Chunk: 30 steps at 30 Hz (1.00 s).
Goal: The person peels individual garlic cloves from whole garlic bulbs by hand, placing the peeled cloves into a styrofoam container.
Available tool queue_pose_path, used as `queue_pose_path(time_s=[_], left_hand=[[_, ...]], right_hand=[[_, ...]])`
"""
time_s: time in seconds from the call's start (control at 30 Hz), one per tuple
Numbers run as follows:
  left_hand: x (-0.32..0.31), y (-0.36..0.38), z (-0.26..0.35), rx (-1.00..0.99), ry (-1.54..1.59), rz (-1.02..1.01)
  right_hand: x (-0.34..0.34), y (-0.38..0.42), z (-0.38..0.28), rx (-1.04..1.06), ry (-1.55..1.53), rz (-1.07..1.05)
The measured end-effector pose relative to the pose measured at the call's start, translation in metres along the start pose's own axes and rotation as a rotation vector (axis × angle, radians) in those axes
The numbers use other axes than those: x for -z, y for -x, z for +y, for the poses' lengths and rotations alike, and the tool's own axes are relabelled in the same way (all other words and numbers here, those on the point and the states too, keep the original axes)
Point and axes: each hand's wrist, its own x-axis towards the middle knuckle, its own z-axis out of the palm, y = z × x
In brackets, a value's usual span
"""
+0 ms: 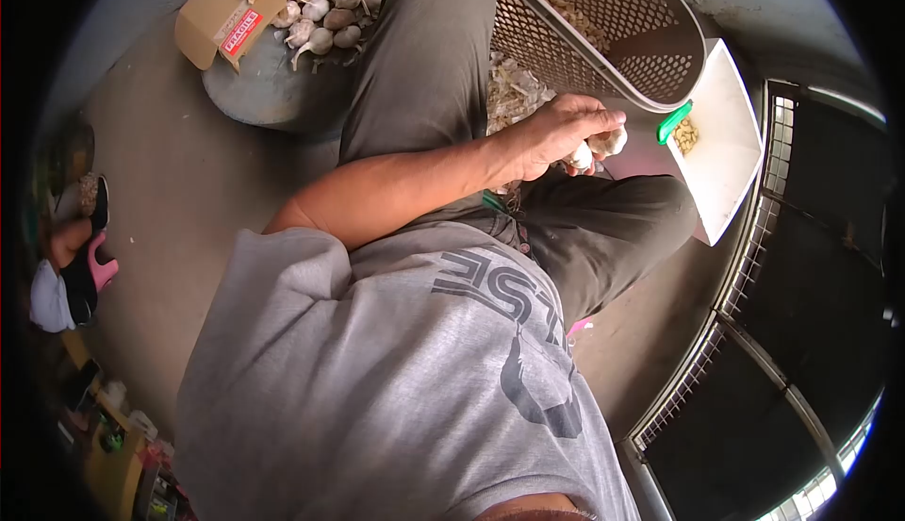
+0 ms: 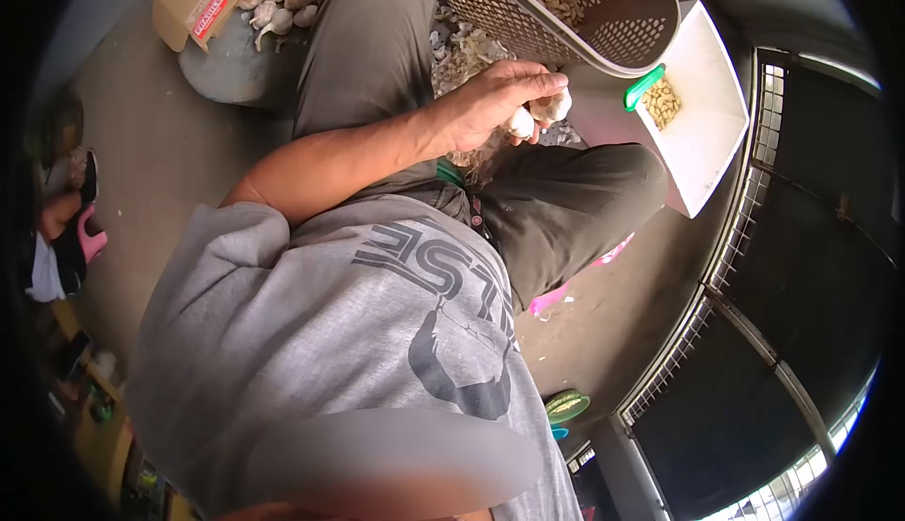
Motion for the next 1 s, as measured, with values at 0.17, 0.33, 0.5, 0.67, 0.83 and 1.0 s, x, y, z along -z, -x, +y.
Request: queue_pose_path(time_s=[0.17, 0.33, 0.5, 0.67, 0.83, 1.0], left_hand=[[-0.001, -0.003, -0.01, 0.061, -0.012, 0.006], [-0.004, 0.0, -0.018, 0.128, -0.04, -0.025], [-0.003, 0.006, -0.011, 0.085, -0.01, -0.037], [0.0, 0.004, -0.007, 0.031, 0.011, -0.025], [0.001, 0.003, -0.011, 0.076, 0.001, -0.018], [-0.001, 0.0, -0.018, 0.139, -0.006, -0.04]], right_hand=[[-0.086, -0.076, -0.026, -0.016, -0.077, -0.107], [-0.103, -0.097, -0.045, -0.003, -0.069, -0.118], [-0.107, -0.1, -0.045, -0.02, -0.048, -0.131], [-0.108, -0.1, -0.045, -0.031, -0.039, -0.135], [-0.115, -0.102, -0.048, -0.038, -0.045, -0.145], [-0.12, -0.106, -0.049, -0.04, -0.061, -0.142]])
